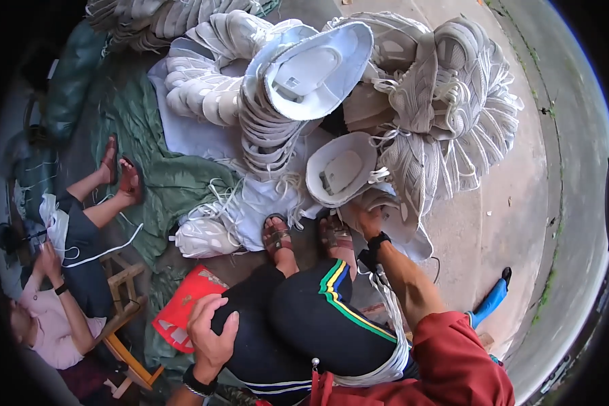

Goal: Manually assembling shoe components and lacing footwear.

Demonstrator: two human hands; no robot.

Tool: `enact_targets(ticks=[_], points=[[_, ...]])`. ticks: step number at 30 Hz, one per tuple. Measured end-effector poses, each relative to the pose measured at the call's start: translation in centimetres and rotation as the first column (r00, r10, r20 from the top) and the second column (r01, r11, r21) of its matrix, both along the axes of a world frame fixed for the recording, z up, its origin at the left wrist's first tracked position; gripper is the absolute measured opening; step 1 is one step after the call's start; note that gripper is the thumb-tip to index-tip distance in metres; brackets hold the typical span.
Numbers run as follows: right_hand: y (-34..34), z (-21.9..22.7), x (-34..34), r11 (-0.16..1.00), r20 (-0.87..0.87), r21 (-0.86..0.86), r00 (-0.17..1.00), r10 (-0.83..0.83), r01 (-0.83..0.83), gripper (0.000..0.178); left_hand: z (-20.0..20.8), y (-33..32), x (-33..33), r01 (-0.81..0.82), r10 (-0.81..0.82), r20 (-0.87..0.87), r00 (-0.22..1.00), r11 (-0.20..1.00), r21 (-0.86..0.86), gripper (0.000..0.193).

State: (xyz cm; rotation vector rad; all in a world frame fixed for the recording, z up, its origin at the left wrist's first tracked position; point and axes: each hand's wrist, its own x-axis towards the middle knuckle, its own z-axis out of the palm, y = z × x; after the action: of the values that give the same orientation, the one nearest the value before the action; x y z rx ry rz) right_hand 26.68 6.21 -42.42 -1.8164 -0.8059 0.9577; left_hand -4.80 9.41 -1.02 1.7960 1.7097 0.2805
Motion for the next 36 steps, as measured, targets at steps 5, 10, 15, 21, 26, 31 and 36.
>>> enact_targets(ticks=[5,10,15,21,26,31,36], points=[[-1.6,5.0,-1.0,0.978,-0.449,-0.205,0.883,-0.134,0.044,0.038,0.6,-1.3,-1.4,-0.036,0.037,-0.015,0.999,0.997,0.065,0.024],[-4.6,14.8,0.9,0.95,-0.664,-0.289,0.739,-0.113,-0.114,0.046,0.2,-2.8,-1.1,-0.031,0.031,0.005,1.0,0.994,0.108,0.022],[-8.7,20.9,2.5,0.981,-0.776,-0.184,0.623,-0.102,-0.069,0.048,0.3,-4.9,-2.4,-0.057,0.054,0.018,0.998,0.984,0.167,0.02],[-10.6,29.2,4.0,0.98,-0.746,-0.091,0.664,0.052,-0.179,0.05,-0.5,-6.5,-3.9,-0.092,0.076,0.08,0.994,0.972,0.218,0.021],[-8.4,37.8,2.0,0.971,-0.655,-0.014,0.736,0.173,-0.24,0.045,-0.3,-6.7,-4.0,-0.108,0.078,0.126,0.989,0.96,0.258,0.021],[-2.2,38.7,0.0,0.986,-0.372,0.054,0.913,0.168,-0.159,0.033,-0.7,-7.1,-4.1,-0.15,0.109,0.171,0.979,0.956,0.252,0.02],[6.2,33.2,-3.7,0.968,0.028,0.155,0.98,0.198,-0.2,0.047,-0.6,-7.3,-5.7,-0.171,0.13,0.167,0.977,0.951,0.26,0.022]])
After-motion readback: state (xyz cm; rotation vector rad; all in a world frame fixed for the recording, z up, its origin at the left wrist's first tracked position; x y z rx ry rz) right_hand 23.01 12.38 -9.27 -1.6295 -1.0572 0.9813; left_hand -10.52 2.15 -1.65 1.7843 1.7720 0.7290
